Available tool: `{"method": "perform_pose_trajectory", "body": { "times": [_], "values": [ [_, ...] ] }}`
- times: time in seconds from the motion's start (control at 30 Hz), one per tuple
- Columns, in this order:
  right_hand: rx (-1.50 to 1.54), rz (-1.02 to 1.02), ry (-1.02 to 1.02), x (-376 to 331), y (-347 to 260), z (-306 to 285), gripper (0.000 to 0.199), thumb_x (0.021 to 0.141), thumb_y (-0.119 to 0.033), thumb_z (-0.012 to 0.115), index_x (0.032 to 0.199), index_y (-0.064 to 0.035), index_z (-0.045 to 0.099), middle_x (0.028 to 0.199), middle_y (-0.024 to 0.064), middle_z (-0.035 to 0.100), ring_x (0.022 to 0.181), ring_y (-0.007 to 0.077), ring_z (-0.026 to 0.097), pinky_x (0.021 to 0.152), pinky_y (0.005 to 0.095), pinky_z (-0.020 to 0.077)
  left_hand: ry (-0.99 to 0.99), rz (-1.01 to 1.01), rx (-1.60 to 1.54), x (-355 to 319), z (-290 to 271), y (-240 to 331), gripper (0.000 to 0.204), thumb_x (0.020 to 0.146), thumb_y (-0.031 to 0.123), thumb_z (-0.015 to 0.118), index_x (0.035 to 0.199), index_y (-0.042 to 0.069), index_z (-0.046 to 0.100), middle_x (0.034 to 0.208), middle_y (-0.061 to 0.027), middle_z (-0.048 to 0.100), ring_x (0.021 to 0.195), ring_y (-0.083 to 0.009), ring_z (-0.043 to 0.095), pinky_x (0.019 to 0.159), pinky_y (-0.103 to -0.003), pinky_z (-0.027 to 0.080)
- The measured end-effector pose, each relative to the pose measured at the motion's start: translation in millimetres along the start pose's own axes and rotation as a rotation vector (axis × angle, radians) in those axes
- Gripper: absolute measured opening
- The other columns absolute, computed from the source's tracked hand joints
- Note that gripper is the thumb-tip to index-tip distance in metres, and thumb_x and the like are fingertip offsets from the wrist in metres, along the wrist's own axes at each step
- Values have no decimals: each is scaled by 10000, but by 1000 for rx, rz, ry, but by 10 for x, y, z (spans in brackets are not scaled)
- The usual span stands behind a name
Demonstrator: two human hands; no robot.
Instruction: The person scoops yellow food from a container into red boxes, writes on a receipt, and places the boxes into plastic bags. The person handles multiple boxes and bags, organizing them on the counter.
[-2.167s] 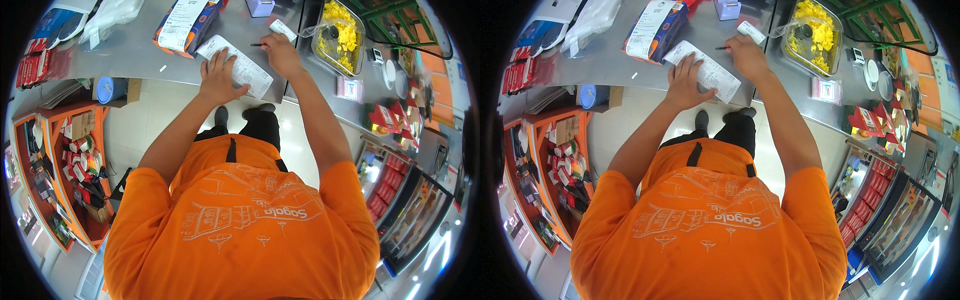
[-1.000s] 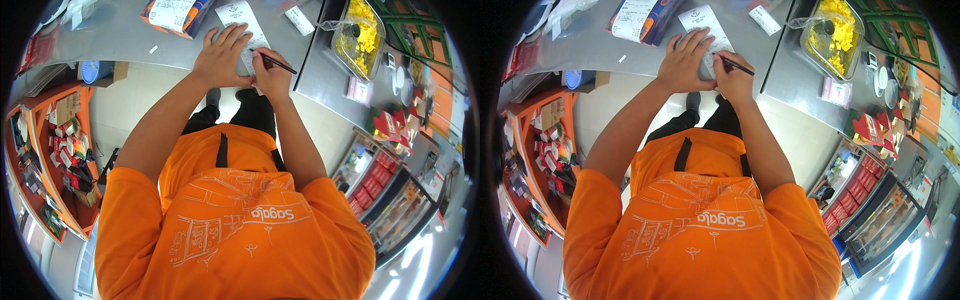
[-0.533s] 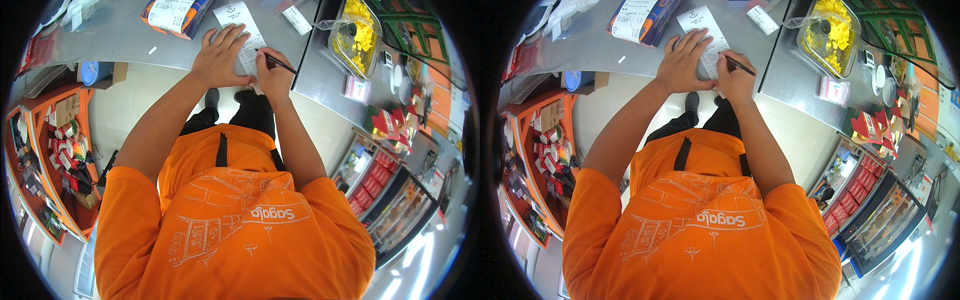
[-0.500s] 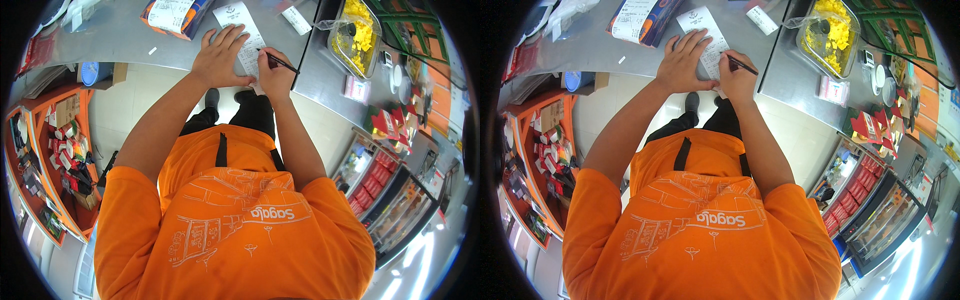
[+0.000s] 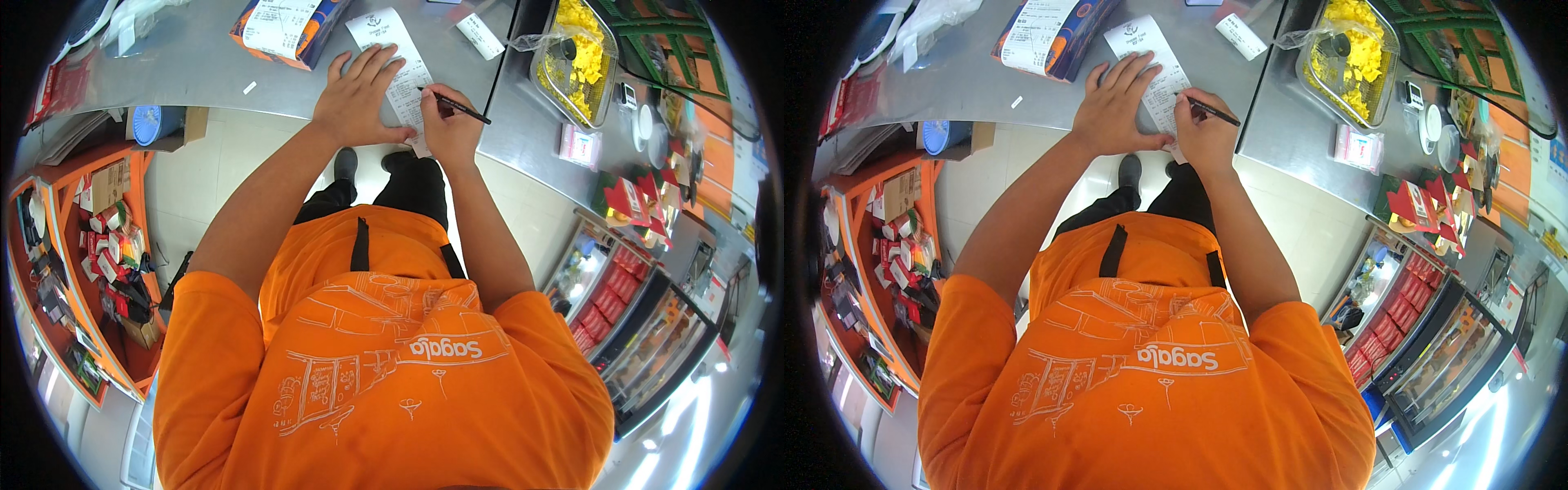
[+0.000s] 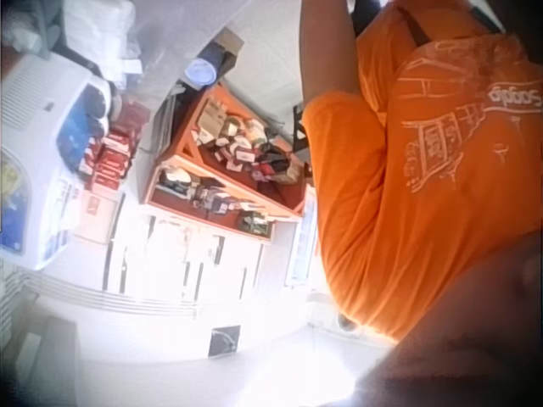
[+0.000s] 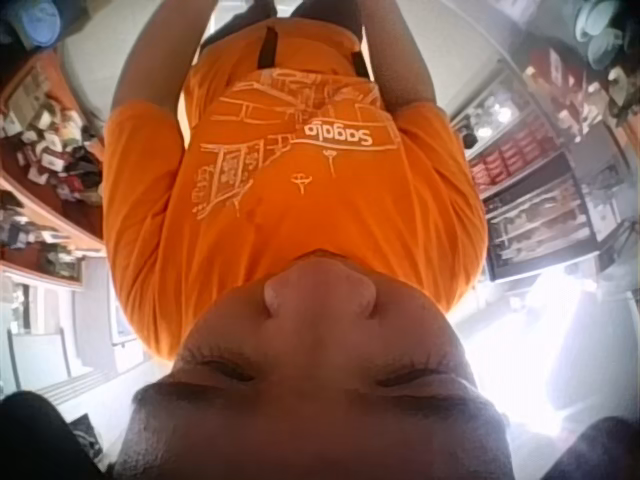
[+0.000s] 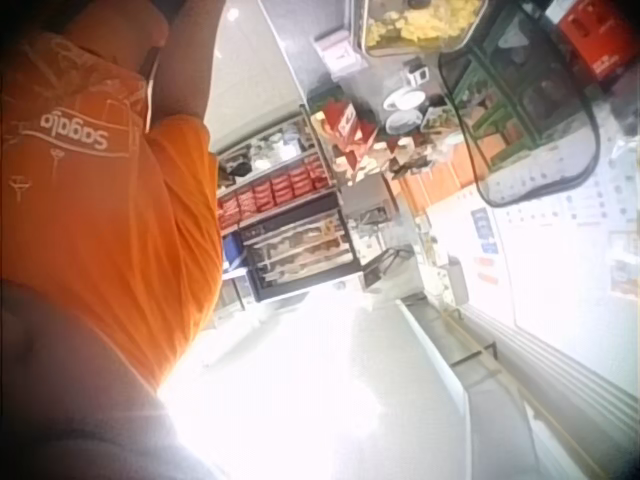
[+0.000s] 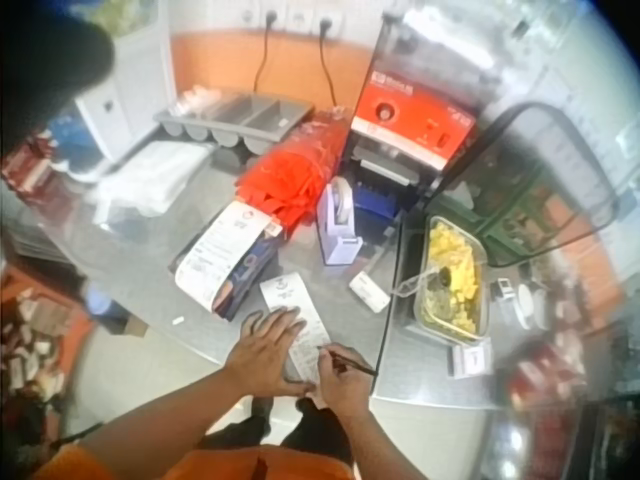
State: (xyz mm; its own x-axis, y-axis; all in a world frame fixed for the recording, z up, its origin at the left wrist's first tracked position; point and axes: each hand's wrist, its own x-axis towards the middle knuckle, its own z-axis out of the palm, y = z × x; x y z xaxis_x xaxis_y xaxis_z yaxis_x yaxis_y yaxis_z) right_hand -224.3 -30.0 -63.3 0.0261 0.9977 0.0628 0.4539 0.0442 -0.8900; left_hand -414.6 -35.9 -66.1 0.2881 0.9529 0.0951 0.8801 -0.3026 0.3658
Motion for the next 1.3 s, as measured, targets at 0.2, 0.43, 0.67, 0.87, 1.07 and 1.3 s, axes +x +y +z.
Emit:
{"method": "perform_pose_trajectory", "body": {
  "times": [0.2,0.43,0.67,0.87,1.07,1.3],
  "values": [
    [60,-79,-86,-73,-14,45,131,902,-114,748,996,-23,753,890,119,725,734,173,689,672,295,544,-2,2,8,7,-6,4,1141,642,752,790,1532,152,403,1643,-58,330,1539,-222,265,1234,-538,145],
    [3,8,-7,-43,40,-27,130,904,-99,743,1004,-16,749,892,113,724,729,158,677,667,284,536,-27,-19,12,12,28,11,1141,645,737,796,1541,160,387,1649,-53,315,1545,-215,249,1241,-536,141],
    [2,-2,-19,-65,52,-29,149,896,-116,754,1007,-17,751,891,111,725,726,153,674,665,281,532,-30,-13,21,24,-9,3,1129,652,746,783,1539,164,397,1650,-54,313,1547,-215,245,1244,-534,140],
    [35,-11,-60,-153,58,-83,147,895,-111,751,1006,-14,749,902,120,729,740,166,689,683,293,544,-15,-7,8,17,29,6,1133,648,746,787,1536,157,402,1646,-59,322,1543,-220,255,1242,-534,141],
    [-46,24,51,-124,158,-103,146,908,-110,746,995,7,742,900,124,729,777,167,700,702,281,549,-8,5,35,14,9,7,1143,667,787,740,1538,125,409,1641,-65,333,1537,-212,257,1235,-512,146],
    [152,170,-9,-217,39,-200,163,928,-114,740,1042,2,726,918,90,723,812,144,695,731,273,550,-32,-14,15,23,-5,7,1143,658,755,777,1544,146,389,1652,-55,311,1546,-217,241,1242,-528,134]
  ]
}}
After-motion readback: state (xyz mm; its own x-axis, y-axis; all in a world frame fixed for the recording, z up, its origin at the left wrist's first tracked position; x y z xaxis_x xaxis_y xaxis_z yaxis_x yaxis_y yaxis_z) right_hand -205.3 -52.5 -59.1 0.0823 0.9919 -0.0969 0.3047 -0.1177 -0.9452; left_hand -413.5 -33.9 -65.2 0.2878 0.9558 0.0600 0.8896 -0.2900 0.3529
